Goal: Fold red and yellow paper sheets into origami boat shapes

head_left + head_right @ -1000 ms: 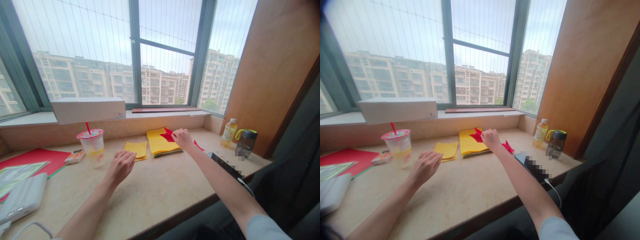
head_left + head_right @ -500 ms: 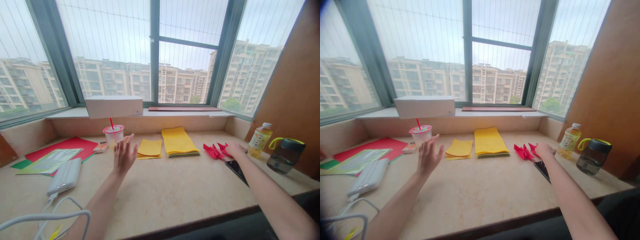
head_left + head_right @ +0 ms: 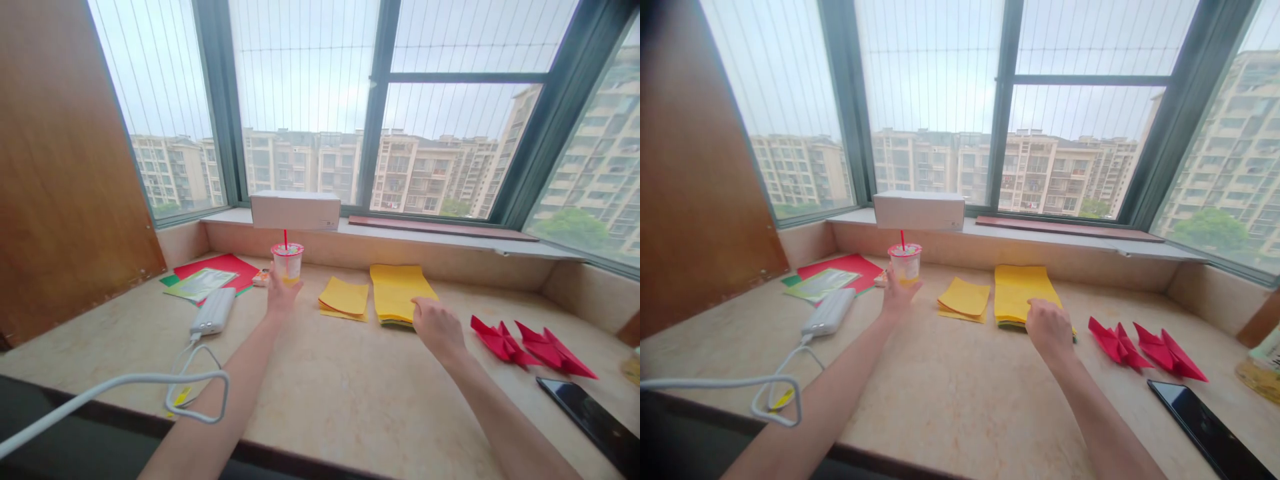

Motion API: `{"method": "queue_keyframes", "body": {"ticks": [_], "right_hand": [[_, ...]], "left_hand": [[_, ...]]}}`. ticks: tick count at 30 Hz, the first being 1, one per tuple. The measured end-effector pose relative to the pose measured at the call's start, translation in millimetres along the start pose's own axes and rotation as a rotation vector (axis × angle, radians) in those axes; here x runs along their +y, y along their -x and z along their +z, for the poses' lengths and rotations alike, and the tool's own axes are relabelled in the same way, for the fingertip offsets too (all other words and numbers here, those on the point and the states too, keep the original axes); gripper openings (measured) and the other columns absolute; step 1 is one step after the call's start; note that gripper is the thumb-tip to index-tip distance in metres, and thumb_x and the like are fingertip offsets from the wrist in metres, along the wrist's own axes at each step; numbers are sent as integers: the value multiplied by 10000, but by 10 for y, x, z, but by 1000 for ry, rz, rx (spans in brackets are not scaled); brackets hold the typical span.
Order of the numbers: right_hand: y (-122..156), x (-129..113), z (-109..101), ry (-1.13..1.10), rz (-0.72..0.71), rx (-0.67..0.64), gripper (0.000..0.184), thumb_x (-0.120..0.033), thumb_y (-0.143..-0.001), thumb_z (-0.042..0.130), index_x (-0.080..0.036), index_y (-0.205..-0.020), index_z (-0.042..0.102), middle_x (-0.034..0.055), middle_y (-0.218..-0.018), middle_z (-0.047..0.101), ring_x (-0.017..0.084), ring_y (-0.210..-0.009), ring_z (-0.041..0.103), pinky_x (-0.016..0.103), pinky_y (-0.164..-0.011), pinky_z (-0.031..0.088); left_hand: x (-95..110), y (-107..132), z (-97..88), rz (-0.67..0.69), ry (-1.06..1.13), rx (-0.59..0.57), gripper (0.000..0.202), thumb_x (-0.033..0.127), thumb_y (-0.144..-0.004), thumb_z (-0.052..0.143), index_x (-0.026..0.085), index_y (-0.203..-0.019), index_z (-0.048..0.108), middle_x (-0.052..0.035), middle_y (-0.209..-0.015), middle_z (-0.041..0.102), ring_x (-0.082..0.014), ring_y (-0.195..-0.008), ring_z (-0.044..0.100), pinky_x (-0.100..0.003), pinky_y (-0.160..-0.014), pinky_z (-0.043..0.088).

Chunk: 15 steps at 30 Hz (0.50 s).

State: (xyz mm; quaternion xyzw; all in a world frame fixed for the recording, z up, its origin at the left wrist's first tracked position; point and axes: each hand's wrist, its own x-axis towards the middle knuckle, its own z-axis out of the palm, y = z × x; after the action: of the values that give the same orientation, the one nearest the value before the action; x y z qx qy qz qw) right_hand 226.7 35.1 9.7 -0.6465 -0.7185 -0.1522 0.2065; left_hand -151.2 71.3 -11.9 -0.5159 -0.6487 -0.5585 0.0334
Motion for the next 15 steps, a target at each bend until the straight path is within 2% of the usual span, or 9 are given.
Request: {"method": "queue_keyframes", "body": {"ticks": [2,4,6,8,12,15], "right_hand": [[34,-51,83,-29,-28,13,329,-154,-937,418,-155,-1098,705,137,-1017,747,279,-928,695,398,-804,476],[71,6,159,-67,-32,14,327,-170,-934,424,-165,-1095,708,123,-1037,751,274,-939,696,394,-827,471],[108,124,223,-127,7,-13,335,-185,-931,419,-174,-1100,708,112,-1061,752,272,-957,698,389,-847,474],[142,240,269,-232,74,-66,346,-209,-930,410,-191,-1101,711,94,-1081,752,266,-973,701,374,-847,489],[172,330,291,-413,124,-125,351,-251,-918,412,-207,-1080,720,68,-1096,753,251,-1017,697,351,-879,500],[160,299,265,-460,130,-110,357,-258,-908,413,-204,-1082,720,67,-1092,754,250,-1028,695,348,-888,500]], "left_hand": [[10,4,1,-10,1,11,765,313,-750,706,106,-1375,316,-272,-1338,520,-384,-1255,523,-534,-981,454],[71,21,-15,6,2,14,623,319,-782,673,121,-1299,386,-236,-1238,588,-348,-1158,591,-504,-943,481],[201,72,-37,52,17,0,553,317,-792,668,159,-1260,419,-194,-1208,612,-308,-1126,608,-457,-928,498],[404,182,-66,173,50,-12,562,346,-776,697,179,-1244,436,-167,-1193,624,-285,-1103,618,-423,-914,511],[877,625,-152,393,188,-63,502,442,-753,731,173,-1118,514,-92,-974,689,-250,-878,681,-388,-769,570],[1068,1048,-202,550,339,-199,501,512,-771,701,184,-1125,569,-100,-982,710,-254,-890,695,-398,-766,589]]}}
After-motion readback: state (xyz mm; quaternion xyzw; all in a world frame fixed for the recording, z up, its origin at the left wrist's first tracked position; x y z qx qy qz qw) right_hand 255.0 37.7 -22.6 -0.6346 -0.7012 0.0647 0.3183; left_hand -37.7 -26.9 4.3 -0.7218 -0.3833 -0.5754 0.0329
